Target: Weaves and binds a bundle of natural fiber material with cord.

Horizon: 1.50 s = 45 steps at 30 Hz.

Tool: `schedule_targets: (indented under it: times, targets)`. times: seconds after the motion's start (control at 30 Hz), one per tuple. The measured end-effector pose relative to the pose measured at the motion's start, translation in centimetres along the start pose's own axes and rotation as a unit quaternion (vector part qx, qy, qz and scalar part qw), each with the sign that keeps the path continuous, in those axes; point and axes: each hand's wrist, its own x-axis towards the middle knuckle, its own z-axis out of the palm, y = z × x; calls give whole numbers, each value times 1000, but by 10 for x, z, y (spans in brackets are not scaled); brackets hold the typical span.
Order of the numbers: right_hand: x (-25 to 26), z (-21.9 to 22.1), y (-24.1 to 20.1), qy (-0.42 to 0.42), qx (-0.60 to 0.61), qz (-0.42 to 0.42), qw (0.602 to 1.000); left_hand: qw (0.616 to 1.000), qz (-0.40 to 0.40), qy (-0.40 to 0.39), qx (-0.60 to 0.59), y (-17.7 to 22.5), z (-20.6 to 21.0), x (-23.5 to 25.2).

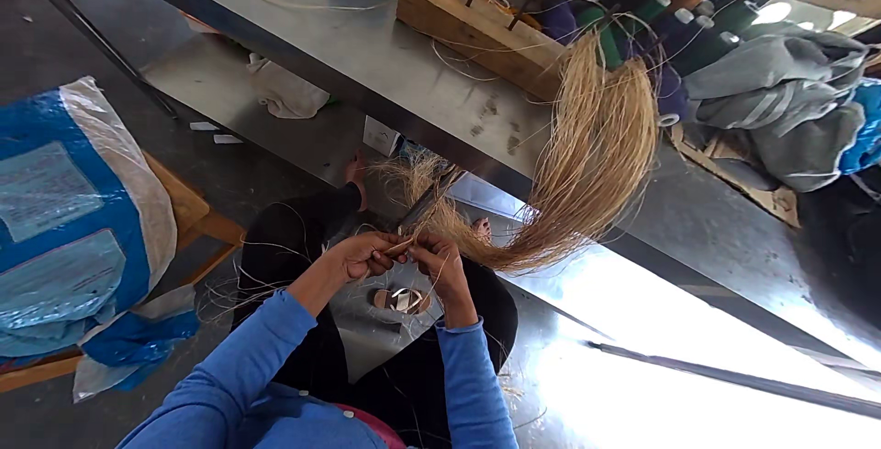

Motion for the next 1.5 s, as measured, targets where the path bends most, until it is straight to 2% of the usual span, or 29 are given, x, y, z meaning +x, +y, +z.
schedule_targets:
  times: [0.5,0.7,0.8,0.9,1.0,1.07,1.17,1.33,1.43,1.5]
  targets:
    - [0,2,2,8,17,6,1000,998,-2,-48,-36,-4,-7,2]
    - [0,4,1,24,-14,2,1000,1000,2,-29,-3,-4,-5,3]
    - [1,6,3,56,-49,-2,997,992,33,58,103,-1,4,1]
    - [2,7,3,85,-94,-3,992,944,141,162,252,-5,14,-2]
    - [2,8,3,87,-92,-10,992,818,272,211,461,-10,17,-6]
    - [2,7,1,77,-92,-1,993,753,305,232,535,-11,25,-9]
    - [1,3,-4,54,-98,16,994,690,325,230,604,-10,30,-13]
    - [-2,0,-8,35,-100,23,994,634,339,163,676,2,32,-17]
    - [-4,1,-16,26,-106,40,993,644,315,128,685,16,32,-21]
    - [-5,2,-23,23,-125,51,991,678,286,104,669,26,31,-20]
